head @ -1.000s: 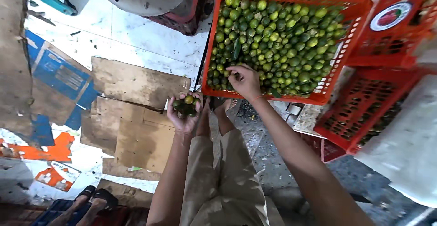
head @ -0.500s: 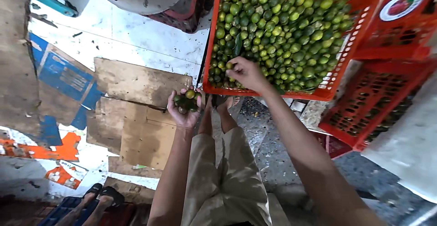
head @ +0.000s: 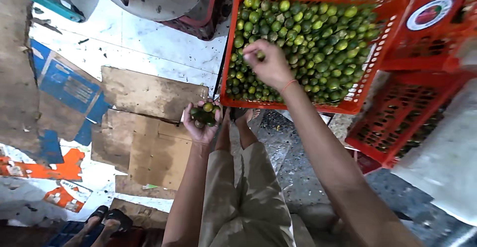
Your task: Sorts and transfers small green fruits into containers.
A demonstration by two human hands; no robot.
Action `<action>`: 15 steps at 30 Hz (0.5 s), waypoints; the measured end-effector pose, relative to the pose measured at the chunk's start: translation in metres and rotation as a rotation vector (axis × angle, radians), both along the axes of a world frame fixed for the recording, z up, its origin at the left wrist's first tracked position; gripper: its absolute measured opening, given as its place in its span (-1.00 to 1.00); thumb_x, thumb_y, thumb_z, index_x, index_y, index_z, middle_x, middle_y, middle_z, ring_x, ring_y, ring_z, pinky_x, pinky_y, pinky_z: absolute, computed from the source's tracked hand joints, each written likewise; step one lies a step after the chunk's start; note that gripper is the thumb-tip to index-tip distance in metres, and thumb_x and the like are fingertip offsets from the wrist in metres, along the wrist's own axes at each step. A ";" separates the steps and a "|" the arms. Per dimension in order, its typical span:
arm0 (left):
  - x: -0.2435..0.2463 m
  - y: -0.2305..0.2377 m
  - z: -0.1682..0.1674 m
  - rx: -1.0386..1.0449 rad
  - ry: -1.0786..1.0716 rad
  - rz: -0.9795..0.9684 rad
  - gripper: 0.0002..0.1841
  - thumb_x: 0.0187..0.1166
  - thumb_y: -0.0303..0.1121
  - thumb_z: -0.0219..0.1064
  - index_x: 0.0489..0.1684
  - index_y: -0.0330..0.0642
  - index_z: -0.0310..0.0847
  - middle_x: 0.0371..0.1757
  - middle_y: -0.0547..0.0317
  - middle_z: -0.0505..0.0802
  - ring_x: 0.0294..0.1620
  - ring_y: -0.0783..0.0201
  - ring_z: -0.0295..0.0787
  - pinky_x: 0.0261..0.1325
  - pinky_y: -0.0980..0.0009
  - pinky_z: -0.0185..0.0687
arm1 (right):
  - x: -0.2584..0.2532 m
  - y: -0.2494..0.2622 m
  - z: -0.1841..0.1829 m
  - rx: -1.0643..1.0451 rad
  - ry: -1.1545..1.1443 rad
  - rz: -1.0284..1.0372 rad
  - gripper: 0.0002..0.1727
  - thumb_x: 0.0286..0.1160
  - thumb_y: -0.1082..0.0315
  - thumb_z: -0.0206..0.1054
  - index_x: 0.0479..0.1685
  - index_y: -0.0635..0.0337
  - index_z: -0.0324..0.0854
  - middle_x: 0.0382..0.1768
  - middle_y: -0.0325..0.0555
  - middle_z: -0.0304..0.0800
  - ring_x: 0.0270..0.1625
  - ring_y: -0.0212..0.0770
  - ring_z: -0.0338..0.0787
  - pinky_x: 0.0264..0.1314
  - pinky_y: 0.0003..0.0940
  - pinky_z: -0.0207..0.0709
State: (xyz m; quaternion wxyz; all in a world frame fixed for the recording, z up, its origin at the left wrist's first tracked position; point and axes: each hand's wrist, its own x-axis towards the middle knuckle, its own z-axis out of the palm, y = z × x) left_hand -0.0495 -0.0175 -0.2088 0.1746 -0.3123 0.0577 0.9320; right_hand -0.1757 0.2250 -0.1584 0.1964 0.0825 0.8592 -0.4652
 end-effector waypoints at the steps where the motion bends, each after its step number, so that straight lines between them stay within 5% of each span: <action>1: -0.003 0.003 0.002 -0.002 0.004 -0.044 -0.55 0.63 0.09 0.17 -0.10 -0.09 0.78 0.11 -0.02 0.85 0.09 0.09 0.86 -0.01 0.25 0.84 | 0.004 -0.016 0.010 -0.048 -0.003 0.065 -0.73 0.67 0.27 0.32 0.18 0.20 0.73 0.15 -0.02 0.83 0.19 -0.19 0.83 0.35 -0.14 0.68; 4: -0.013 0.021 0.015 -0.040 -0.021 -0.167 -0.53 0.69 0.14 0.10 -0.10 -0.04 0.76 -0.14 0.14 0.87 -0.16 0.26 0.87 -0.10 0.28 0.85 | 0.041 -0.063 0.034 -0.163 0.123 0.102 -0.73 0.74 0.24 0.24 0.06 0.24 0.75 0.02 0.02 0.74 0.05 -0.16 0.78 0.15 -0.20 0.72; 6: -0.017 0.037 0.025 -0.096 0.006 -0.192 -0.57 0.74 0.14 0.06 -0.21 0.08 0.72 -0.35 0.33 0.81 -0.38 0.45 0.76 -0.28 0.45 0.76 | 0.072 -0.083 0.038 -0.052 0.312 0.176 -0.81 0.69 0.35 0.27 0.01 0.22 0.77 0.03 0.05 0.71 0.13 -0.05 0.74 0.22 -0.13 0.69; 10: -0.017 0.053 0.031 -0.251 0.093 -0.299 -0.47 0.77 0.24 -0.07 0.17 0.13 0.72 -0.05 0.35 0.87 -0.06 0.50 0.82 -0.03 0.49 0.76 | 0.110 -0.085 0.002 0.259 0.618 0.392 -0.76 0.61 0.23 0.32 0.04 0.07 0.84 0.11 -0.04 0.83 0.35 0.06 0.73 0.54 0.00 0.51; 15: -0.018 0.063 0.027 -0.197 0.111 -0.292 -0.51 0.76 0.21 0.00 0.08 0.11 0.73 -0.11 0.34 0.88 -0.11 0.51 0.83 -0.08 0.49 0.78 | 0.113 -0.075 -0.006 0.342 0.718 0.360 -0.71 0.61 0.10 0.34 0.06 0.03 0.84 0.10 -0.03 0.85 0.30 0.04 0.76 0.52 0.01 0.51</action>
